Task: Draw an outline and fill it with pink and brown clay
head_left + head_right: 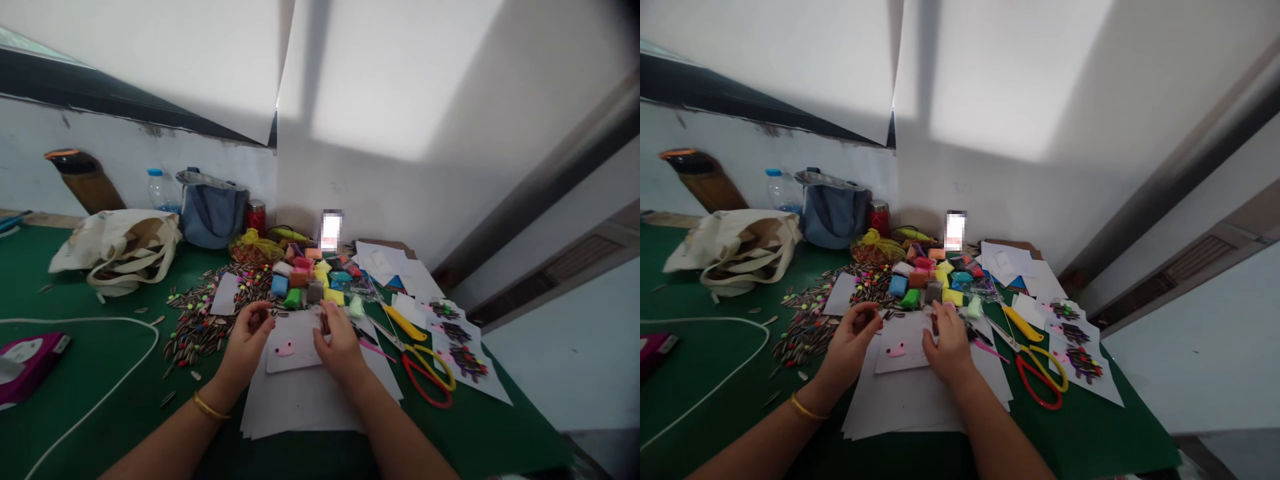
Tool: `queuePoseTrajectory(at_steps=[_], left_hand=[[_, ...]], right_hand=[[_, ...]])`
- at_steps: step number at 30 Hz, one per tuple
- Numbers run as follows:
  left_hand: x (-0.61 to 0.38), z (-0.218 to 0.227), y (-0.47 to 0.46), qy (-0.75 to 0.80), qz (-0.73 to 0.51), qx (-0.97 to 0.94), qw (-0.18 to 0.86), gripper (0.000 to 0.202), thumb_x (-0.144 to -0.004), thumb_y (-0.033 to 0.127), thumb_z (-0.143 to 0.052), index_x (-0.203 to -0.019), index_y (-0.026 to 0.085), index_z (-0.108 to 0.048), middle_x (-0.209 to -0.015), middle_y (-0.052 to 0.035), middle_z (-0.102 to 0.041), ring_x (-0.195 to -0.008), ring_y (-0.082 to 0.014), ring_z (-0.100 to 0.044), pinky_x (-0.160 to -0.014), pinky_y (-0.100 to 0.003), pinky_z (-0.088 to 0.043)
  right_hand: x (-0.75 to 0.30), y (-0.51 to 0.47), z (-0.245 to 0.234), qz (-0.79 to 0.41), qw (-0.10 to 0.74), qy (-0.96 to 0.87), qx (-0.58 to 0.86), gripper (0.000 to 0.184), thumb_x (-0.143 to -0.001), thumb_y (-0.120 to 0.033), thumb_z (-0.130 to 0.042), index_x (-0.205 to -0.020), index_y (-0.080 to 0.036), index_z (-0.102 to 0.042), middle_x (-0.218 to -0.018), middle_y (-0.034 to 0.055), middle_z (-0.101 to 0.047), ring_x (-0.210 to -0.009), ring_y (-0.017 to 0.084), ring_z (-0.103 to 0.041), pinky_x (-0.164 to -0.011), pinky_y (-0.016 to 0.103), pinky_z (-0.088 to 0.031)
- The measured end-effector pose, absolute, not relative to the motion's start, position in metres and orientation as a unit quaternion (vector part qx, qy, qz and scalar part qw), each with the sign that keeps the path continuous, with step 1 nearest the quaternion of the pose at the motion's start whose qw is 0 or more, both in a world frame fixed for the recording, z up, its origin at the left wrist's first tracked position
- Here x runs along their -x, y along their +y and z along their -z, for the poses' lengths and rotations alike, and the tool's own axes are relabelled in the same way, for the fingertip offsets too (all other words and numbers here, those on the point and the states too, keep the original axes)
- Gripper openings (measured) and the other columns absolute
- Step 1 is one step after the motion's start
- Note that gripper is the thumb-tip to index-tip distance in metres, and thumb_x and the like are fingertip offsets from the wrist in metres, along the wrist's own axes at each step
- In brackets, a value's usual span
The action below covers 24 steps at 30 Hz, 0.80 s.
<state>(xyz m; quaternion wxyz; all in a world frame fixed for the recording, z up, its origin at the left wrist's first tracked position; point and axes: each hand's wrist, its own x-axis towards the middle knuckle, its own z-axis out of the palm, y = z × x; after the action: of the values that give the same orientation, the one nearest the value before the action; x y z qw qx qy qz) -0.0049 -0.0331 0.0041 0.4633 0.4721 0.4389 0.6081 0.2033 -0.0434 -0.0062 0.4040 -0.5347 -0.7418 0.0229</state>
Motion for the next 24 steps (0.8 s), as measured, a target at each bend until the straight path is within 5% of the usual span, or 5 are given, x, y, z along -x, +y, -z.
queuePoseTrajectory(at_steps=[5,11,17,24], left_hand=[[0.004,-0.007,-0.029,0.336,-0.603,-0.342,0.637,0.046,-0.076,0.041,-0.071,-0.116,0.019,-0.065,-0.092,-0.0027,-0.062,-0.082,-0.0133,-0.058,-0.075,-0.025,-0.050],[0.006,-0.011,-0.032,0.339,-0.570,-0.353,0.660,0.036,-0.072,0.029,-0.078,-0.106,0.022,-0.068,-0.087,-0.0015,-0.069,-0.078,-0.0124,-0.063,-0.077,-0.026,-0.051],[0.008,-0.010,-0.033,0.383,-0.546,-0.385,0.637,0.023,-0.069,0.032,-0.080,-0.077,0.016,-0.066,-0.067,-0.0009,-0.067,-0.062,-0.0108,-0.060,-0.058,-0.020,-0.048],[-0.007,-0.009,-0.043,0.379,-0.479,-0.412,0.677,0.032,-0.073,0.036,-0.077,-0.099,0.019,-0.069,-0.094,-0.0051,-0.073,-0.087,-0.0179,-0.067,-0.081,-0.031,-0.053]], right_hand=[[-0.258,-0.025,-0.001,0.042,0.329,-0.672,0.662,0.048,-0.091,-0.023,-0.040,-0.138,-0.015,-0.047,-0.114,0.0154,-0.058,-0.107,0.028,-0.054,-0.093,0.043,-0.044],[-0.295,-0.020,0.001,0.052,0.194,-0.572,0.795,0.051,-0.081,-0.018,-0.049,-0.132,-0.016,-0.055,-0.122,0.0149,-0.059,-0.113,0.032,-0.052,-0.096,0.045,-0.039],[-0.270,-0.028,-0.009,0.112,0.338,-0.654,0.668,0.046,-0.083,-0.018,-0.047,-0.128,-0.014,-0.055,-0.131,0.0159,-0.052,-0.122,0.031,-0.046,-0.103,0.049,-0.035],[-0.191,-0.062,-0.014,0.022,0.403,-0.827,0.391,0.031,-0.088,-0.040,-0.061,-0.112,-0.020,-0.061,-0.096,0.0091,-0.062,-0.089,0.024,-0.057,-0.079,0.040,-0.046]])
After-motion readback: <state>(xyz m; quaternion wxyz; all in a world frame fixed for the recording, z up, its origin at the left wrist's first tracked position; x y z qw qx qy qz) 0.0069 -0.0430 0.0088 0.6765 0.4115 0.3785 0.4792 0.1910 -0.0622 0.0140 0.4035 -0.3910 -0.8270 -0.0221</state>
